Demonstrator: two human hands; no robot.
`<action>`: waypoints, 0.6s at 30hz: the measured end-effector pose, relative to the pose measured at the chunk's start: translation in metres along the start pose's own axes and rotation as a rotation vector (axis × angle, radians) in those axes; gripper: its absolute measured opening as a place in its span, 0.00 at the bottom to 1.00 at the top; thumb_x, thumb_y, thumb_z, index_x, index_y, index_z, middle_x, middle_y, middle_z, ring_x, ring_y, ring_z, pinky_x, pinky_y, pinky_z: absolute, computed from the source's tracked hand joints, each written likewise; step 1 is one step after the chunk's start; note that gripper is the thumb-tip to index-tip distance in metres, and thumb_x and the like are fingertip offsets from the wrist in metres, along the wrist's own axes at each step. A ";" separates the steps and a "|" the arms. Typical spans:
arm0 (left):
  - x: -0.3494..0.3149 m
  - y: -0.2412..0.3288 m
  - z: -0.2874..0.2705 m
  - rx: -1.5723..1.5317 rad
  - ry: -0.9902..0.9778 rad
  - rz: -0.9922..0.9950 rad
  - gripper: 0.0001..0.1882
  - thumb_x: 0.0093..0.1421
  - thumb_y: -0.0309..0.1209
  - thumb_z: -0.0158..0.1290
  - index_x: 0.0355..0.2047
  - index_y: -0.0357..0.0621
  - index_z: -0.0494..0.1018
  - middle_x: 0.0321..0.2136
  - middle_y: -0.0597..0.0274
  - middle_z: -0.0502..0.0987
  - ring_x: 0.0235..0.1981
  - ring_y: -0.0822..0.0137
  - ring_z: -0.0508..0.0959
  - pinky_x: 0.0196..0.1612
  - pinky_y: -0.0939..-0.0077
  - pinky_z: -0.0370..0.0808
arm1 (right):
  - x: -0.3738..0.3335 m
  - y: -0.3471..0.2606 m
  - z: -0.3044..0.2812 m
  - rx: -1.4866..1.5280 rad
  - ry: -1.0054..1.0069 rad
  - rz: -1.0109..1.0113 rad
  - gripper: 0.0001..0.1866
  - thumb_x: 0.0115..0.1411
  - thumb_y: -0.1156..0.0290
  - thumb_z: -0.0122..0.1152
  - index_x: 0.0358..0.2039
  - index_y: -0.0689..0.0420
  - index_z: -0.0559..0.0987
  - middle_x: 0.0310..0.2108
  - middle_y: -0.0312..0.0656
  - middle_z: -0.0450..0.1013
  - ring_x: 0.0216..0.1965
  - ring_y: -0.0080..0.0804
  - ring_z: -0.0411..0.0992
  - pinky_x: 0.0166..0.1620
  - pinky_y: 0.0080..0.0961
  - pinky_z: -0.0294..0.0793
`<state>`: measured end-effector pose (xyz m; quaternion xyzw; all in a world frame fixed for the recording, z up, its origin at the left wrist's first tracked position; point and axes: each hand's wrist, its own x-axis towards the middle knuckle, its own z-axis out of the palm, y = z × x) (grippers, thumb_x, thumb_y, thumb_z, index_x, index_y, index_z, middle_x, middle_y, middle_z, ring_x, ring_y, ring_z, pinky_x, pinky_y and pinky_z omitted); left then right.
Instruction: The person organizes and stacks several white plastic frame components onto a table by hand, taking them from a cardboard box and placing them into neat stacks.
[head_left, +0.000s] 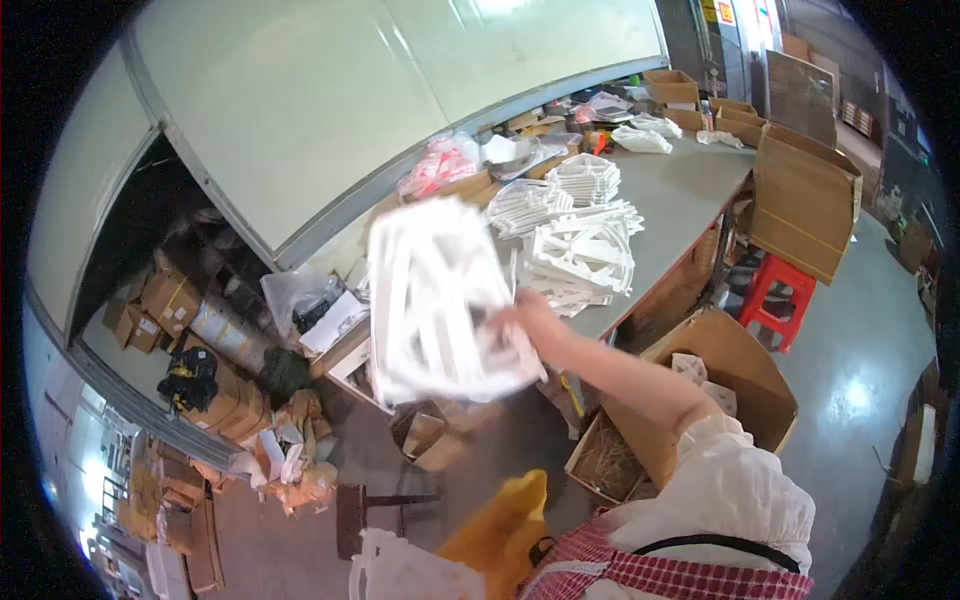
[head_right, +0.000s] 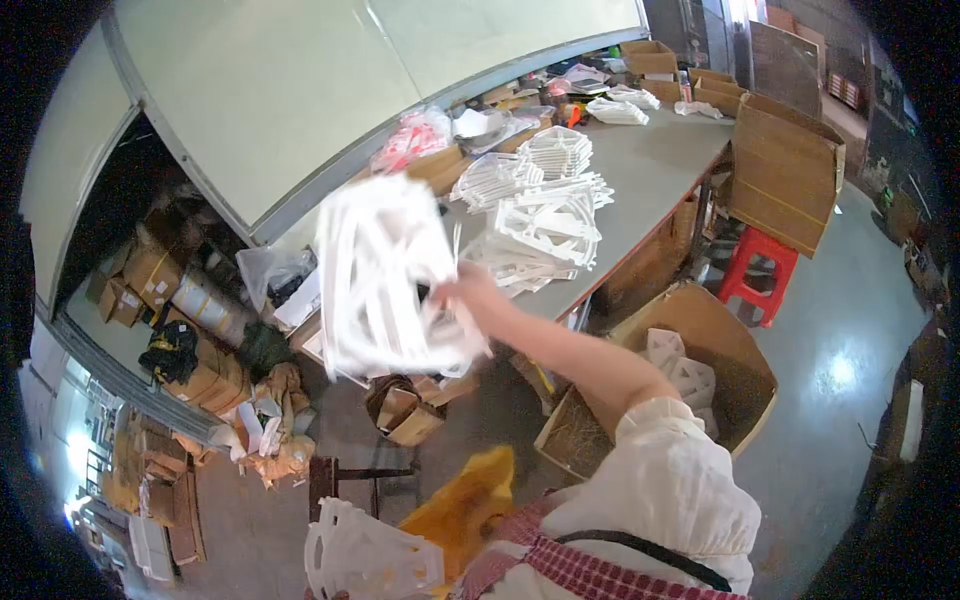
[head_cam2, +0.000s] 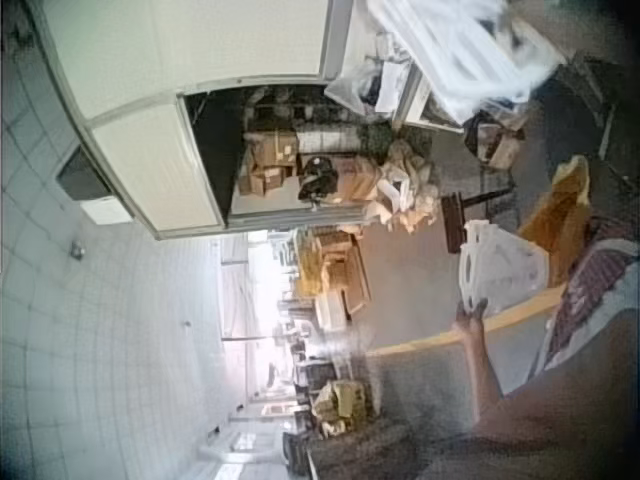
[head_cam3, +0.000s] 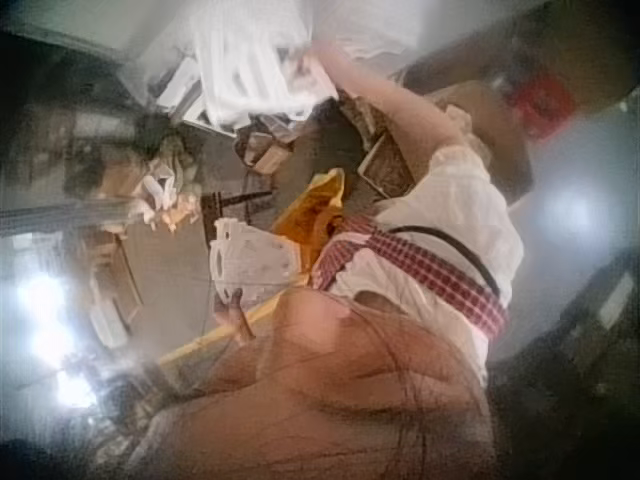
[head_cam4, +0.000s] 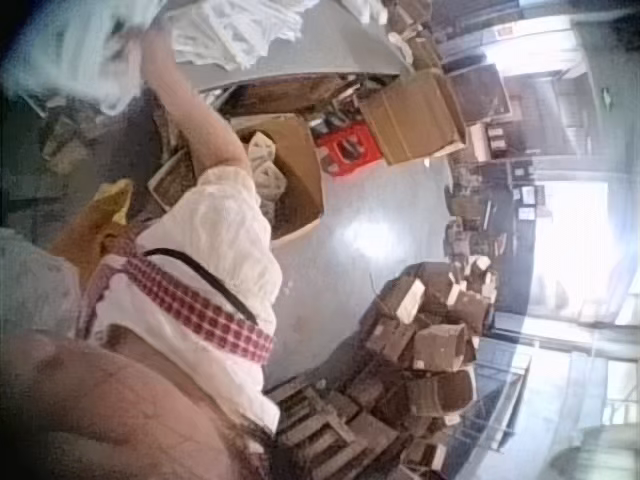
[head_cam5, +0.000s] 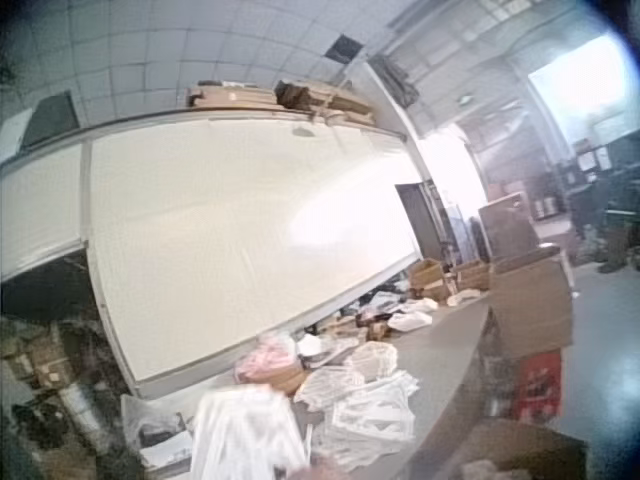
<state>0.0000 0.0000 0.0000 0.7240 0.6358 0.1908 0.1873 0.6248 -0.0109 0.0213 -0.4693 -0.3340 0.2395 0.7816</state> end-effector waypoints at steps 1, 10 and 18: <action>-0.003 -0.008 -0.014 -0.042 0.004 -0.030 0.31 0.47 0.27 0.67 0.53 0.37 0.72 0.44 0.50 0.77 0.43 0.60 0.75 0.48 0.64 0.73 | 0.017 -0.004 -0.005 0.157 0.057 0.201 0.31 0.50 0.80 0.65 0.55 0.71 0.66 0.51 0.55 0.68 0.46 0.43 0.75 0.41 0.36 0.81; -0.046 0.105 -0.033 -0.751 0.195 -0.012 0.28 0.45 0.23 0.60 0.50 0.27 0.72 0.44 0.49 0.77 0.45 0.58 0.74 0.47 0.68 0.72 | 0.160 0.029 -0.234 0.080 0.492 0.215 0.41 0.48 0.56 0.72 0.50 0.77 0.67 0.33 0.54 0.73 0.27 0.42 0.75 0.28 0.38 0.76; -0.015 0.202 0.010 -0.857 0.217 -0.051 0.24 0.50 0.28 0.54 0.48 0.30 0.75 0.44 0.47 0.76 0.44 0.55 0.76 0.41 0.66 0.75 | 0.112 0.023 -0.261 -0.129 0.151 0.699 0.51 0.53 0.30 0.57 0.49 0.76 0.69 0.44 0.67 0.72 0.40 0.56 0.77 0.40 0.44 0.82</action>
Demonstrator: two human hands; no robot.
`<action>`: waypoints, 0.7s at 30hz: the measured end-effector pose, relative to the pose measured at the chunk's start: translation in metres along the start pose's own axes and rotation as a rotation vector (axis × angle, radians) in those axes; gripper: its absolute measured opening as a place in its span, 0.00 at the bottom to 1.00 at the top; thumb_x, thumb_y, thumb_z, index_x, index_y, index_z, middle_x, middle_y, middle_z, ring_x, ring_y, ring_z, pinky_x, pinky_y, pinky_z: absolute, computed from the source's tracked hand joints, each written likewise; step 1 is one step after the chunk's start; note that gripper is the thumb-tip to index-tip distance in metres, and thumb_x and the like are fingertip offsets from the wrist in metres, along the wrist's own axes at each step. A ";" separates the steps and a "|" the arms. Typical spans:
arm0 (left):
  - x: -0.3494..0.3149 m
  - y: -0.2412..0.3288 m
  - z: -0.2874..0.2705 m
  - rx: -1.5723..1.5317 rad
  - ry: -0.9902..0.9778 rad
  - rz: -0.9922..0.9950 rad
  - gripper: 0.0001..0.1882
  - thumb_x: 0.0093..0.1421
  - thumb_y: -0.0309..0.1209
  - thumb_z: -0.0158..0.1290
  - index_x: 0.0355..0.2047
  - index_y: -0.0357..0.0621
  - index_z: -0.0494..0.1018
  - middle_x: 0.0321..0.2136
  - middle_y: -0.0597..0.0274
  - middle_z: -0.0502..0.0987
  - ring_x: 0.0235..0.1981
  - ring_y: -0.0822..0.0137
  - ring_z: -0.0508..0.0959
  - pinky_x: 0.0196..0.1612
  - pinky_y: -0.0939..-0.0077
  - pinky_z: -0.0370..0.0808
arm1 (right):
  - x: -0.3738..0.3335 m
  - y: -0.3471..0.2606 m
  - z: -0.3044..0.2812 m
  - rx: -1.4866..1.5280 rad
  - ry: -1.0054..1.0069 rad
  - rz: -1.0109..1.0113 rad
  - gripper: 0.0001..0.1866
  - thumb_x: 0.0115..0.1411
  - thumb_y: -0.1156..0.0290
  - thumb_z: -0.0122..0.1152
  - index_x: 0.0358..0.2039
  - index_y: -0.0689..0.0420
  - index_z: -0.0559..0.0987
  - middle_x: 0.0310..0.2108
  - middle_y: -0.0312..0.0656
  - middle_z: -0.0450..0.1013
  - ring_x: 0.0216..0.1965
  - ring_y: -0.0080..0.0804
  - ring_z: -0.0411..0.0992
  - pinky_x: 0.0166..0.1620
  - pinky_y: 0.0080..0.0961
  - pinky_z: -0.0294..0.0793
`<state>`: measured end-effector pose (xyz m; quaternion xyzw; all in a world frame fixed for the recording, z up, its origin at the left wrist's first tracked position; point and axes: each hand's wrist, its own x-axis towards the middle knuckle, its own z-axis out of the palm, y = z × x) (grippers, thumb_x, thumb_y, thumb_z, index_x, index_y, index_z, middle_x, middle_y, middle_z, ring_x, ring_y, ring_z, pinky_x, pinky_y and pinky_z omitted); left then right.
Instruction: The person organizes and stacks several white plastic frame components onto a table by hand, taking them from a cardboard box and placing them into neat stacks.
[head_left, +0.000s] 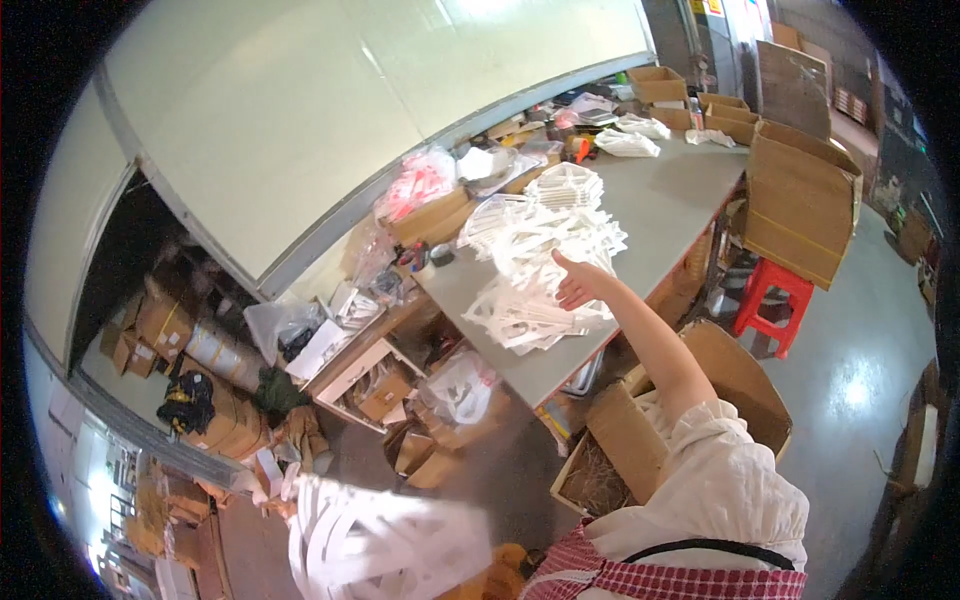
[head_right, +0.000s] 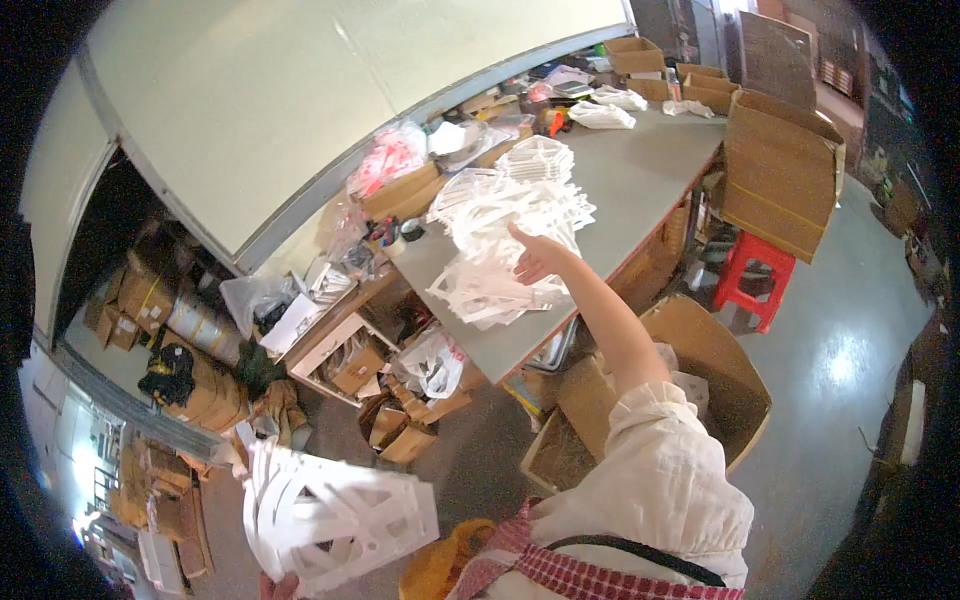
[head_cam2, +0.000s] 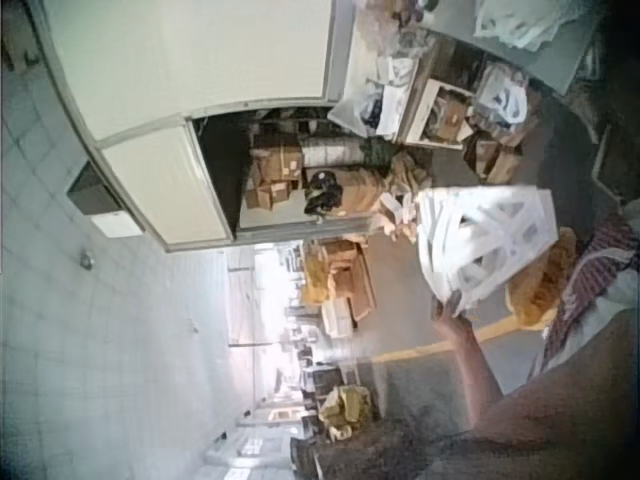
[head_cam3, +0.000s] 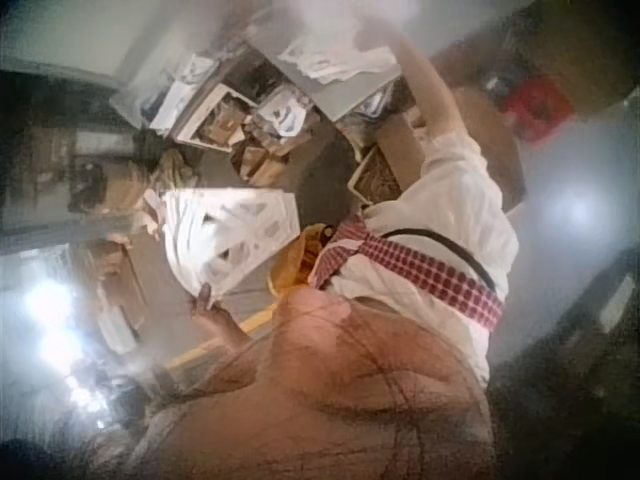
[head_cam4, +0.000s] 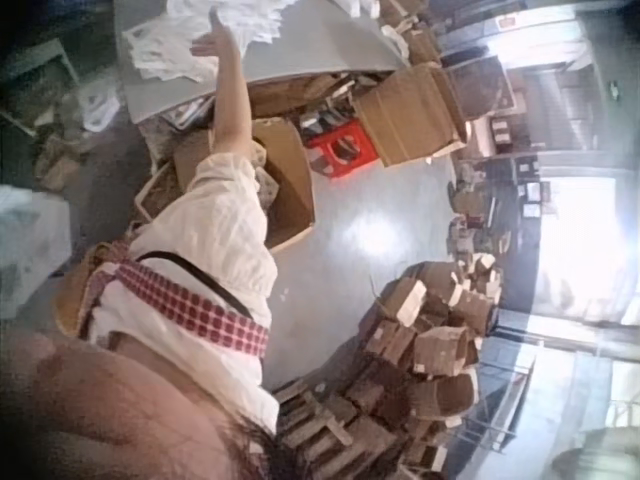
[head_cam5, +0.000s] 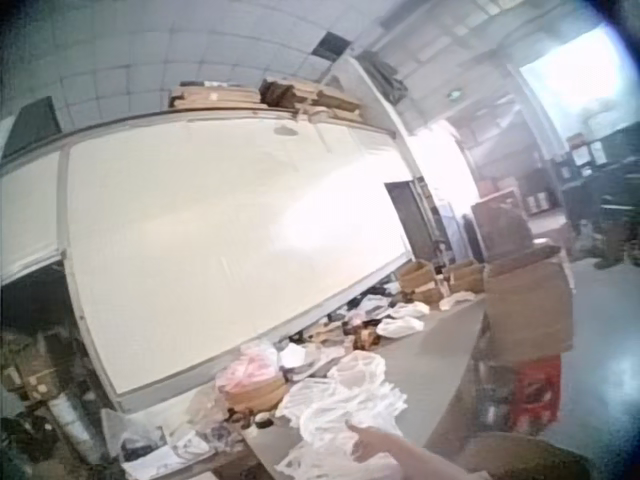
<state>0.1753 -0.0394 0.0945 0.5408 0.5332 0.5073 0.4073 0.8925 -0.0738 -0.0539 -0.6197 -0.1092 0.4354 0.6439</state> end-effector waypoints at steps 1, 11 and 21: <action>0.053 -0.084 -0.039 0.299 -0.108 0.358 0.21 0.57 0.32 0.52 0.48 0.28 0.74 0.47 0.42 0.75 0.44 0.51 0.77 0.45 0.62 0.75 | -0.006 0.001 -0.013 0.008 -0.043 0.014 0.52 0.53 0.30 0.56 0.49 0.76 0.69 0.45 0.67 0.72 0.41 0.57 0.77 0.41 0.44 0.82; 0.085 0.055 0.333 -0.648 -0.575 -0.186 0.25 0.54 0.33 0.53 0.51 0.32 0.70 0.45 0.51 0.76 0.46 0.54 0.78 0.50 0.59 0.76 | -0.131 0.173 -0.063 0.148 -0.012 -0.084 0.14 0.62 0.66 0.58 0.37 0.66 0.76 0.27 0.48 0.76 0.30 0.43 0.79 0.39 0.39 0.83; 0.153 0.008 0.617 -0.248 -0.925 -0.388 0.14 0.57 0.42 0.53 0.41 0.51 0.74 0.39 0.58 0.76 0.36 0.60 0.78 0.36 0.66 0.78 | -0.323 0.424 -0.097 -0.051 0.263 0.604 0.08 0.59 0.75 0.58 0.37 0.66 0.77 0.32 0.46 0.75 0.30 0.38 0.79 0.33 0.35 0.83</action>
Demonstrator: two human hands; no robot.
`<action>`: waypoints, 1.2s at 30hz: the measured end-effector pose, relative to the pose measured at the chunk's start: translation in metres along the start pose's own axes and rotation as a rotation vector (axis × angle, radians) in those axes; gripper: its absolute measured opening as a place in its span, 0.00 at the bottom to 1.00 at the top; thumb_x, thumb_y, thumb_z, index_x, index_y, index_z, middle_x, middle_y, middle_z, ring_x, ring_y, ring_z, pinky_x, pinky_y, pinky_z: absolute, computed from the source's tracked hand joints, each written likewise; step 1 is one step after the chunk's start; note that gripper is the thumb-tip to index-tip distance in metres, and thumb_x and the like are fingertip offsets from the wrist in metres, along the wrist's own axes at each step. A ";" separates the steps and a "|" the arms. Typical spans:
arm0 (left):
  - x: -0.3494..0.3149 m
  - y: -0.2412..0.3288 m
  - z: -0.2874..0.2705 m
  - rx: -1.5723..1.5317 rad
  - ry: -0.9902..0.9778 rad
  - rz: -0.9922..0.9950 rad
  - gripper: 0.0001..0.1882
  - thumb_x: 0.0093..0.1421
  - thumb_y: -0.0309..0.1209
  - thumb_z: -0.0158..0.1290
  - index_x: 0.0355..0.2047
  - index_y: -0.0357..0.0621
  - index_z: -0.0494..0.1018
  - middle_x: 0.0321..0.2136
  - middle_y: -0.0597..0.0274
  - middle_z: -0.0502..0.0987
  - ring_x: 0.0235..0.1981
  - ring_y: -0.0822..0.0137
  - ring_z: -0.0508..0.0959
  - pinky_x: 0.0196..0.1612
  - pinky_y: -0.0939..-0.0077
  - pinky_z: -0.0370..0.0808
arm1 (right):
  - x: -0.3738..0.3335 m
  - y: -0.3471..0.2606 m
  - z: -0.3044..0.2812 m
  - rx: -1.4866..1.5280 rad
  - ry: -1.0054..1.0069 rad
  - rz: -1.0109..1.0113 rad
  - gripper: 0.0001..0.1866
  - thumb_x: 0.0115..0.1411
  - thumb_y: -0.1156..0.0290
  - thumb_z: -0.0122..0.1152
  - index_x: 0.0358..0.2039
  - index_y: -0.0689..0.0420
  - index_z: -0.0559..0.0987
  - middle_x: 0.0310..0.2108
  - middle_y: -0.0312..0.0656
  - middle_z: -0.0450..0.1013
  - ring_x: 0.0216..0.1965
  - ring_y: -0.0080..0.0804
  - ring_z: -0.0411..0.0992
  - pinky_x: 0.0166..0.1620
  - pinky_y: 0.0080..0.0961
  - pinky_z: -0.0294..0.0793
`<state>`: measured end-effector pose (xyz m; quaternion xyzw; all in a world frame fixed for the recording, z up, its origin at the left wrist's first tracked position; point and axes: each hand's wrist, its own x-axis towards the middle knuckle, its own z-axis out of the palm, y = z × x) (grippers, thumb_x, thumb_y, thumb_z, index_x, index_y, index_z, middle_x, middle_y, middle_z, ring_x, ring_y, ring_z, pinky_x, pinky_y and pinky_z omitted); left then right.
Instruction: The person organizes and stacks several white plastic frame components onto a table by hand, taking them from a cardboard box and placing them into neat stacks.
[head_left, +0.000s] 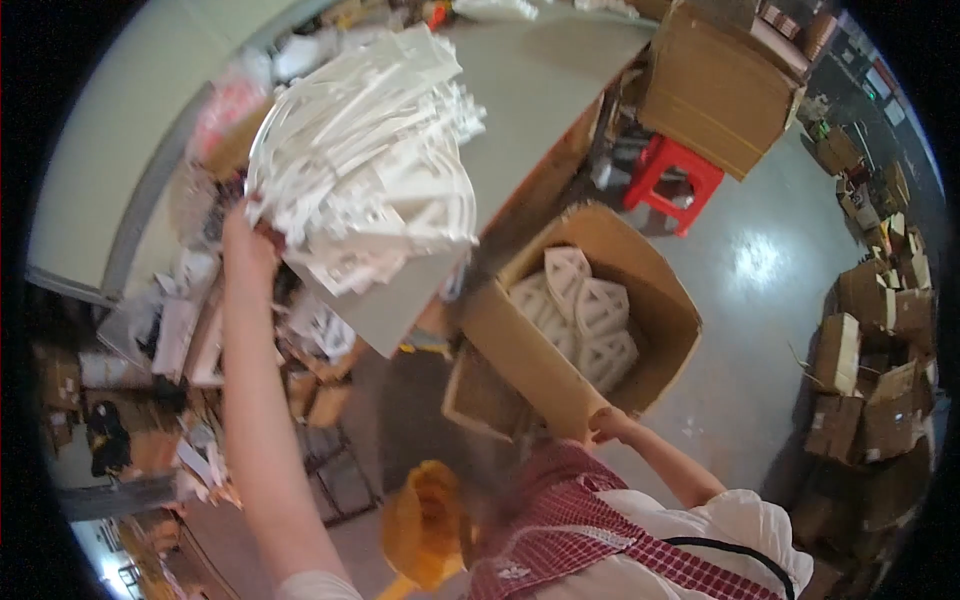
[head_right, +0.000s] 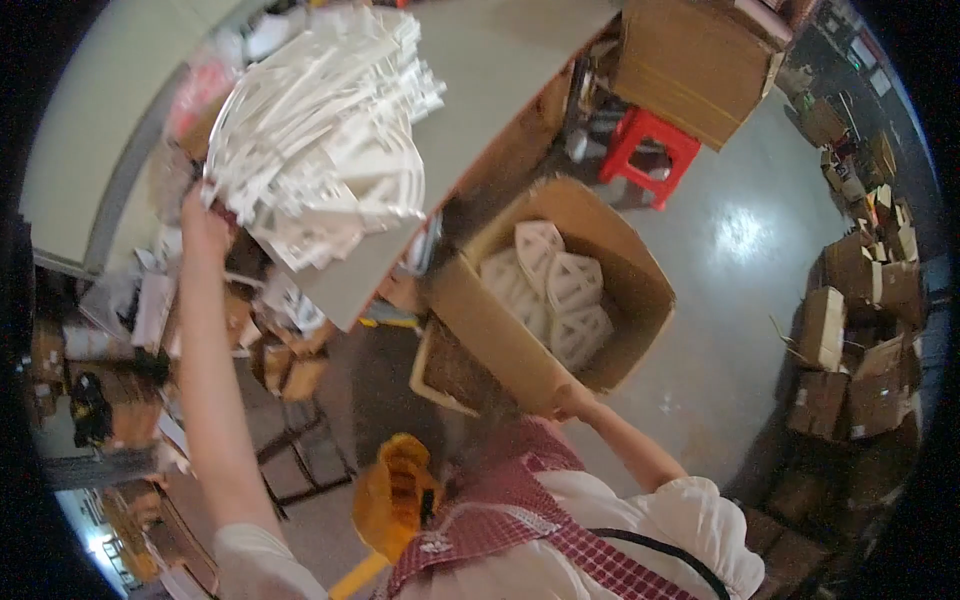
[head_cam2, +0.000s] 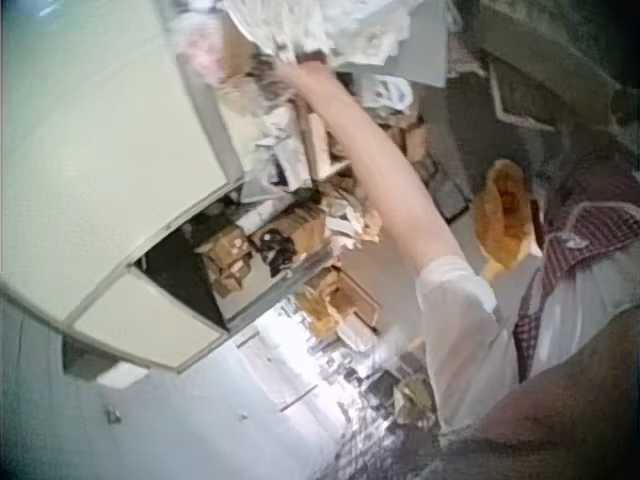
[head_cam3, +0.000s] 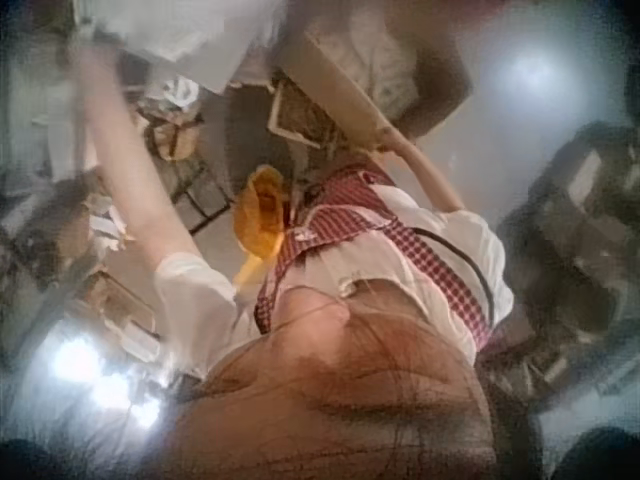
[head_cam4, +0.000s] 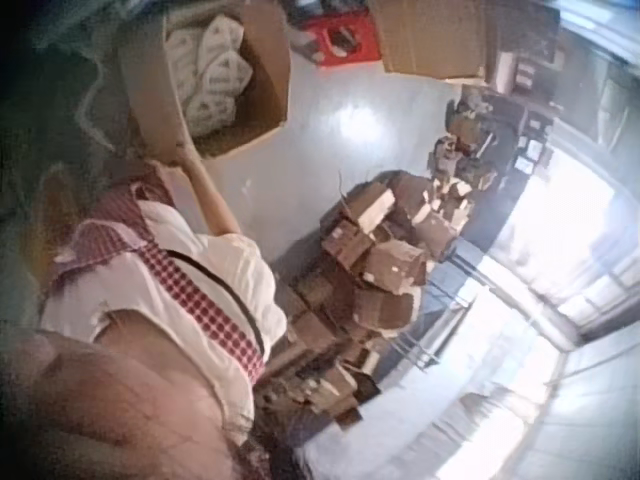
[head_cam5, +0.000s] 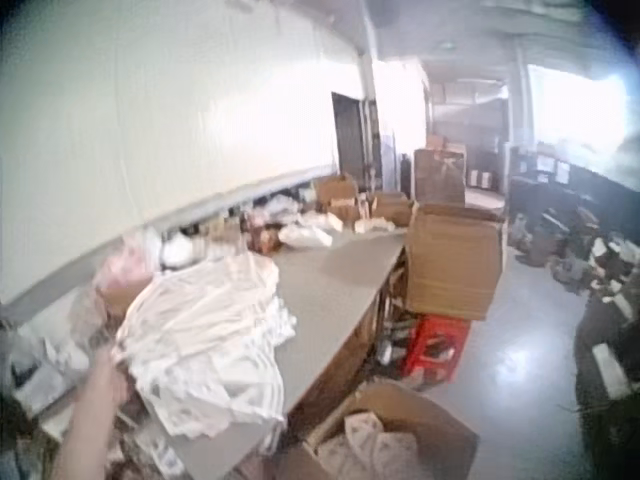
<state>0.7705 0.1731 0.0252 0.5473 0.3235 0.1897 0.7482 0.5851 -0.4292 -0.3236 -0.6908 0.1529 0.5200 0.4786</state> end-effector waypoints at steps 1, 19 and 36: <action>-0.002 -0.015 0.025 0.123 0.022 -0.091 0.14 0.56 0.43 0.55 0.40 0.53 0.74 0.39 0.59 0.76 0.36 0.62 0.77 0.36 0.68 0.76 | 0.025 0.054 -0.012 0.086 0.043 0.072 0.09 0.58 0.75 0.59 0.38 0.65 0.77 0.32 0.44 0.75 0.28 0.37 0.78 0.31 0.32 0.81; -0.214 -0.226 -0.155 0.978 0.154 0.013 0.27 0.67 0.52 0.45 0.51 0.42 0.76 0.43 0.58 0.81 0.40 0.66 0.79 0.45 0.71 0.73 | 0.183 0.094 0.070 -0.974 -0.454 -0.854 0.16 0.49 0.66 0.64 0.38 0.59 0.78 0.32 0.54 0.72 0.42 0.52 0.71 0.46 0.44 0.71; -0.651 -0.721 -0.490 -0.120 0.523 -0.798 0.36 0.61 0.61 0.48 0.61 0.52 0.60 0.44 0.59 0.72 0.44 0.53 0.74 0.52 0.45 0.73 | 0.385 0.295 0.209 -1.189 0.165 -0.183 0.31 0.61 0.47 0.52 0.64 0.39 0.65 0.62 0.43 0.65 0.62 0.60 0.59 0.59 0.64 0.58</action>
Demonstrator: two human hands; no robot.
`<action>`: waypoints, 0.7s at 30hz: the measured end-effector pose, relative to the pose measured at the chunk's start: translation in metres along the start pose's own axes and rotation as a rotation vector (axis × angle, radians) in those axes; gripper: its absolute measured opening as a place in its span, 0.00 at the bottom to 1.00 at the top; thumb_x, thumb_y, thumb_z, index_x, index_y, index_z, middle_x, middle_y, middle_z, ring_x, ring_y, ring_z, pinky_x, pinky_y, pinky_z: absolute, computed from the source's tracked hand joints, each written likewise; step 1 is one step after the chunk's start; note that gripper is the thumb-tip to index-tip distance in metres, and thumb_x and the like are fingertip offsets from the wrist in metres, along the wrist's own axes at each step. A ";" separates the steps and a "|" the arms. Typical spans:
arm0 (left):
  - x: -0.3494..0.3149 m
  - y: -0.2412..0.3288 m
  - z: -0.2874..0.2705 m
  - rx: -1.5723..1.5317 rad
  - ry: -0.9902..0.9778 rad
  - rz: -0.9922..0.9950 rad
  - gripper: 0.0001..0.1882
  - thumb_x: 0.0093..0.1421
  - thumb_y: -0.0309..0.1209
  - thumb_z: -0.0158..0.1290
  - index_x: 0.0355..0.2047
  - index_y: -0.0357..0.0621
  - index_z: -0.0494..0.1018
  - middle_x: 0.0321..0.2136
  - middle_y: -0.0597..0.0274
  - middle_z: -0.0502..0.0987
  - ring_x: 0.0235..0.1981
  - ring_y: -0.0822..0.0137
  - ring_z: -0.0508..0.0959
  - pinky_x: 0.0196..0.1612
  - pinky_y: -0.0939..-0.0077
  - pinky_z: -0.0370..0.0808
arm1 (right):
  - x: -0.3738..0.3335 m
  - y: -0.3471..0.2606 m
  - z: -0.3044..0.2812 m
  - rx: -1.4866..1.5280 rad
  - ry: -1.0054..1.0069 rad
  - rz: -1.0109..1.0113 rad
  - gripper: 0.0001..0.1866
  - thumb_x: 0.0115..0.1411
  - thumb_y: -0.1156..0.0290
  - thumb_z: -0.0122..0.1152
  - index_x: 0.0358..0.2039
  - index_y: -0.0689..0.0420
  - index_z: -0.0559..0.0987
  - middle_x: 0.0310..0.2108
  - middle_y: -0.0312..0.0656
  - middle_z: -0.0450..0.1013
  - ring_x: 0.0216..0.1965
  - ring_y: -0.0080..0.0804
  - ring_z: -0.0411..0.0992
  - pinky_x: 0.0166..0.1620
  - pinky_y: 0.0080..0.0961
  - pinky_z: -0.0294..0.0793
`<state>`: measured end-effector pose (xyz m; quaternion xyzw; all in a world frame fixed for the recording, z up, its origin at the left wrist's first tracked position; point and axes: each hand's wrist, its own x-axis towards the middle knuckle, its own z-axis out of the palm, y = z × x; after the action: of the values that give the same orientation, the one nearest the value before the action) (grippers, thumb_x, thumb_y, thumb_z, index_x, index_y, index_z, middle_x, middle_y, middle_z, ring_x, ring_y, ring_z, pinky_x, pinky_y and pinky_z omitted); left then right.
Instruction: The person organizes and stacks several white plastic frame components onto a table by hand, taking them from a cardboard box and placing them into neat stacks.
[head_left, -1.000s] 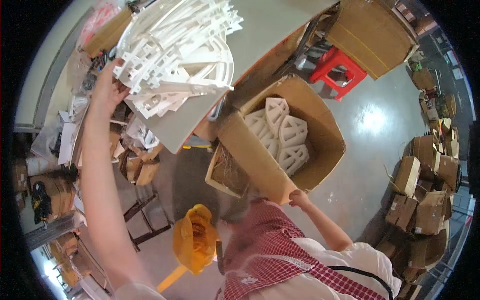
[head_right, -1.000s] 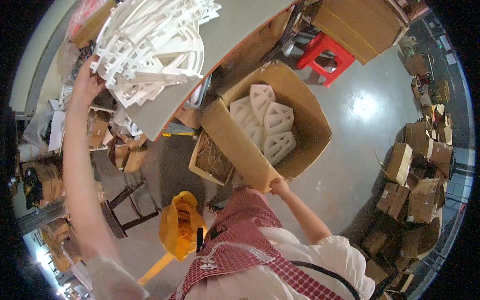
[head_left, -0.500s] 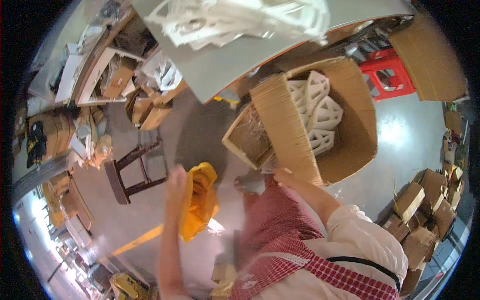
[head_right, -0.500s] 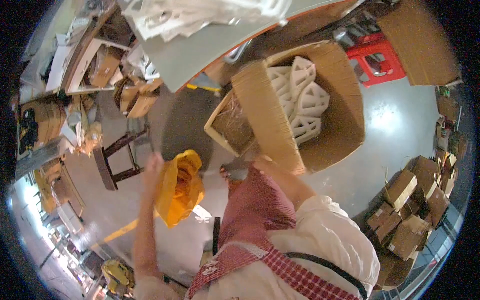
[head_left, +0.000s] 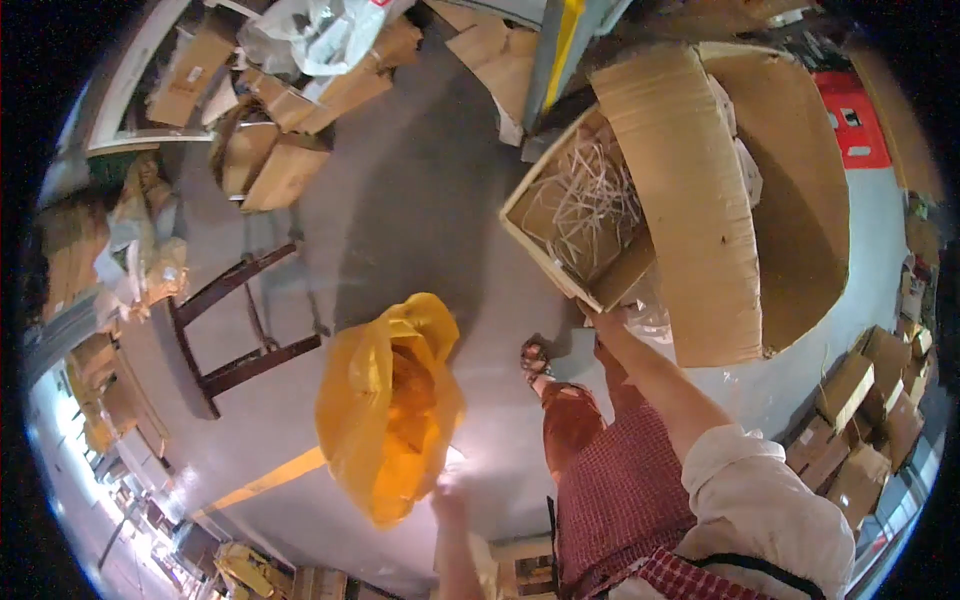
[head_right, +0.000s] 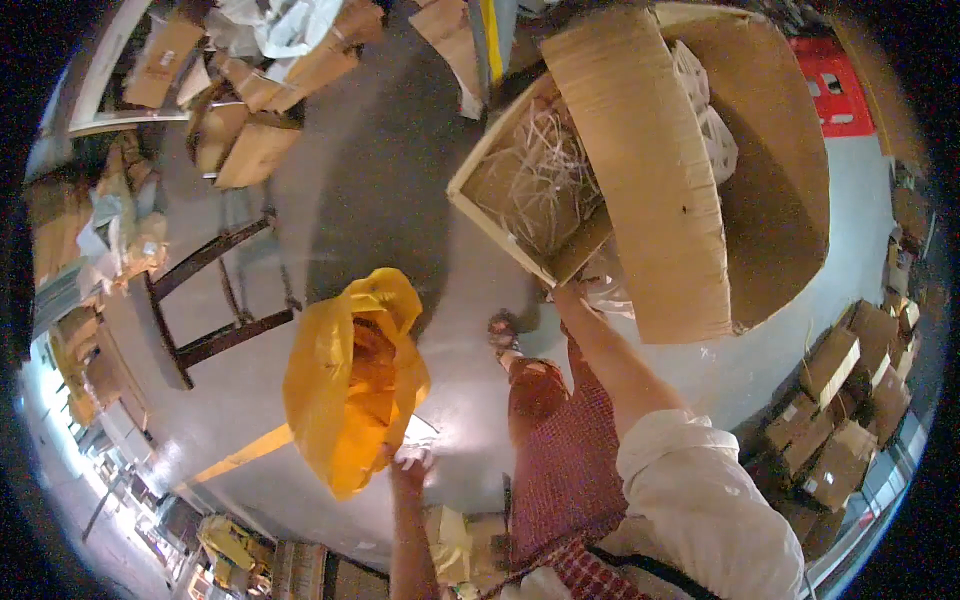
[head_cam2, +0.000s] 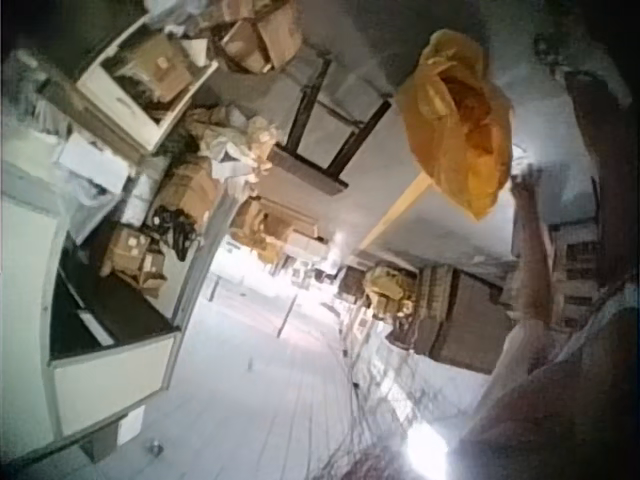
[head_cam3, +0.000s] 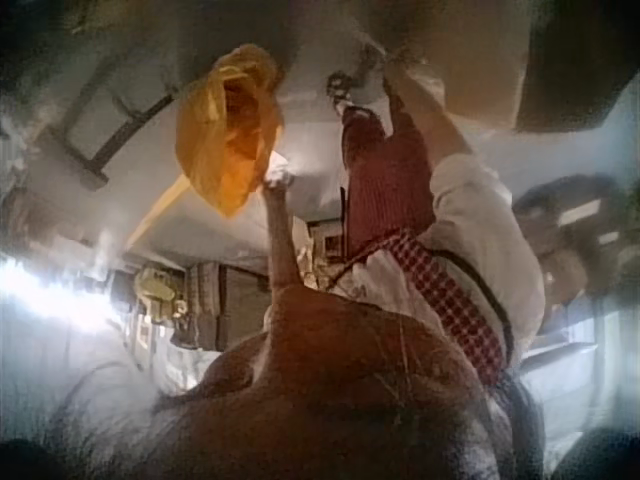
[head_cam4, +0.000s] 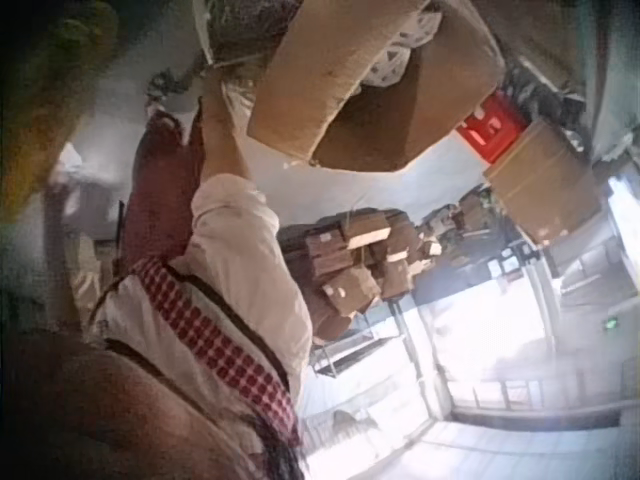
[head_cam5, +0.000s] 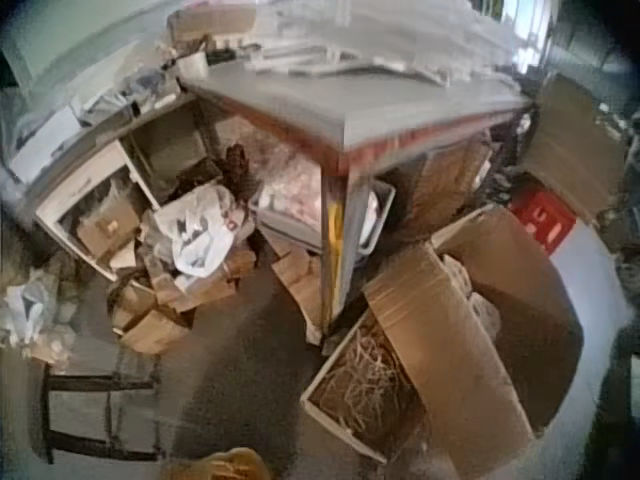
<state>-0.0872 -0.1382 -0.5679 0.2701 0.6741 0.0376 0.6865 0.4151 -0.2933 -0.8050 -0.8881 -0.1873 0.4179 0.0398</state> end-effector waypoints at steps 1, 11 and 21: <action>0.010 0.056 0.041 -0.380 -0.086 -0.065 0.34 0.61 0.60 0.49 0.58 0.51 0.63 0.37 0.62 0.73 0.38 0.61 0.76 0.51 0.53 0.76 | 0.018 0.021 0.021 0.103 0.161 -0.016 0.30 0.62 0.46 0.51 0.63 0.38 0.66 0.61 0.43 0.66 0.61 0.59 0.61 0.58 0.63 0.60; -0.054 0.345 0.070 -0.895 -0.327 0.621 0.29 0.69 0.39 0.45 0.63 0.31 0.57 0.67 0.45 0.51 0.69 0.50 0.51 0.71 0.53 0.47 | -0.036 0.087 0.016 -0.480 0.078 -0.014 0.23 0.63 0.56 0.49 0.59 0.38 0.69 0.41 0.48 0.77 0.38 0.49 0.77 0.39 0.46 0.75; -0.158 0.092 0.160 0.234 -0.218 0.295 0.22 0.60 0.31 0.54 0.54 0.34 0.69 0.50 0.53 0.73 0.53 0.62 0.72 0.58 0.69 0.68 | -0.229 0.087 -0.161 -0.233 -0.233 -0.563 0.29 0.43 0.73 0.63 0.48 0.31 0.80 0.37 0.38 0.79 0.41 0.39 0.77 0.47 0.35 0.74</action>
<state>0.0787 -0.1773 -0.3948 0.4461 0.5487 0.0299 0.7065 0.4304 -0.4434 -0.5540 -0.7463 -0.4753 0.4650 0.0300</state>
